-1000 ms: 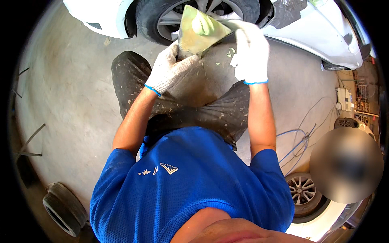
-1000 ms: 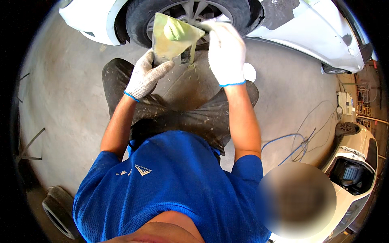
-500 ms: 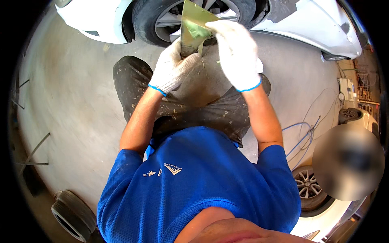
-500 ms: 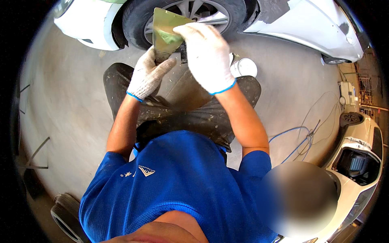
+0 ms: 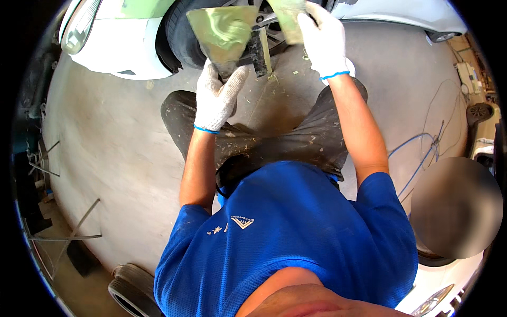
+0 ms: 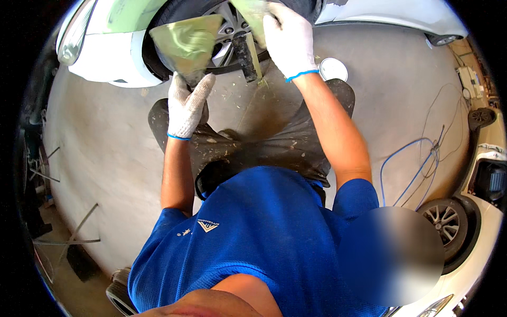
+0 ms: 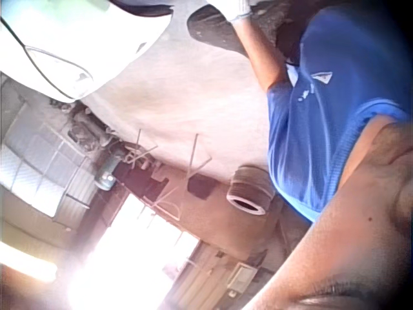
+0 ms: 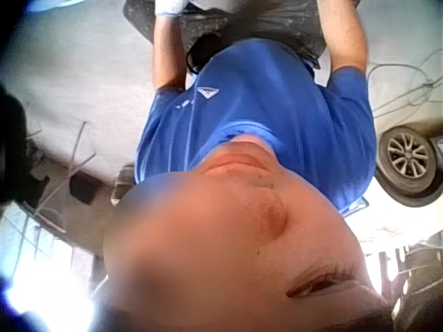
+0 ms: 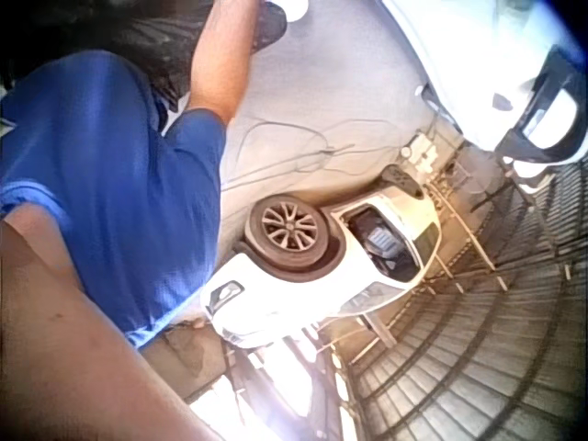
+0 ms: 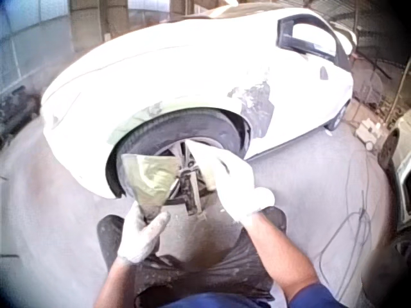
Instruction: The person applies green body filler to the front fender of a white car using a spreader and a putty knife. They repeatedly scoop filler from a container, spread it on the fender, and smooth the surface with their gloved hands.
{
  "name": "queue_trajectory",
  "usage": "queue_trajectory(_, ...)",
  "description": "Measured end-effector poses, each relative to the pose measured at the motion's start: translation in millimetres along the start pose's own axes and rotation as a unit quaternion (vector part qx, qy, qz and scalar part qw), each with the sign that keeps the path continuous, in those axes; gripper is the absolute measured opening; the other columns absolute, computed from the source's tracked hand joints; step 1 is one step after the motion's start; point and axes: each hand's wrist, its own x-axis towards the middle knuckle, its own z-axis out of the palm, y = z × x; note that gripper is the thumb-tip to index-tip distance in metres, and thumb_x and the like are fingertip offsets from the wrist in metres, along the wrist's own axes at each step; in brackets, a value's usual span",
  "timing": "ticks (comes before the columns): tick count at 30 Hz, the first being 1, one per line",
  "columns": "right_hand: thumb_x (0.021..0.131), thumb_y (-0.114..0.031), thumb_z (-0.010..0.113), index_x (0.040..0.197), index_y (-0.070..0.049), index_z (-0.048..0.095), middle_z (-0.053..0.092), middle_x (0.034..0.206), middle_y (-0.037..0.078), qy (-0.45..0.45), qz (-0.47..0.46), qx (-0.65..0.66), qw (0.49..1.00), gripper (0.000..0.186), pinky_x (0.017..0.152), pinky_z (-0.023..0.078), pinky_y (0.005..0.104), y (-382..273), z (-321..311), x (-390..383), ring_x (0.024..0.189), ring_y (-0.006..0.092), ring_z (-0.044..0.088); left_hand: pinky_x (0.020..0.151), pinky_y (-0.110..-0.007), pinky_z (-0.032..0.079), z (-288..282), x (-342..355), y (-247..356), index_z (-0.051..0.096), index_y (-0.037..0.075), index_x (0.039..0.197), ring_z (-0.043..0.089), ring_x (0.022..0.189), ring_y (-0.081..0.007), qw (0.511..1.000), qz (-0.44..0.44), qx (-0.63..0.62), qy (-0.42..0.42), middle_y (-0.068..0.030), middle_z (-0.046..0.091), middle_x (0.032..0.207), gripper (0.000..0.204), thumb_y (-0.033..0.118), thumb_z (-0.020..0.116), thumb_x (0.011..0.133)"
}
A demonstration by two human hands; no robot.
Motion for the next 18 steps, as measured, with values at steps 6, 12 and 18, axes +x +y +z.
queue_trajectory(6,0.09,-0.011,0.064,0.115,0.002,0.064,0.07,0.104,0.014,-0.142,0.438,0.586,0.666,0.028,0.077,0.062,0.0374,-33.6,32.4,-45.2,0.087,0.0237,0.072,0.073,-0.031,0.05,-5.7,36.2,-22.7,0.048,0.009,0.152,0.054,0.086,-0.0151,0.858,0.339,0.365,0.125,-0.0039,0.052,0.098,0.063,-0.001,0.067,0.092)
queue_trajectory(12,0.097,-0.011,0.056,0.13,0.003,0.058,0.069,0.113,0.016,-0.131,0.405,0.609,0.669,0.035,0.083,0.064,0.0388,-26.1,26.2,-39.2,0.097,0.0238,0.073,0.079,-0.036,0.052,-0.6,31.0,-49.0,0.048,0.009,0.152,0.06,0.088,-0.0302,0.836,0.326,0.426,0.115,-0.0146,0.055,0.096,0.08,-0.008,0.068,0.077)
queue_trajectory(18,0.098,-0.013,0.055,0.132,0.003,0.057,0.069,0.118,0.017,-0.081,0.384,0.611,0.687,0.037,0.089,0.062,0.0404,-12.1,18.2,-27.0,0.103,0.0263,0.072,0.074,-0.043,0.052,11.6,8.3,-60.7,0.049,0.015,0.152,0.06,0.079,-0.0349,0.862,0.251,0.431,0.09,-0.0171,0.057,0.092,0.078,-0.01,0.06,0.079)
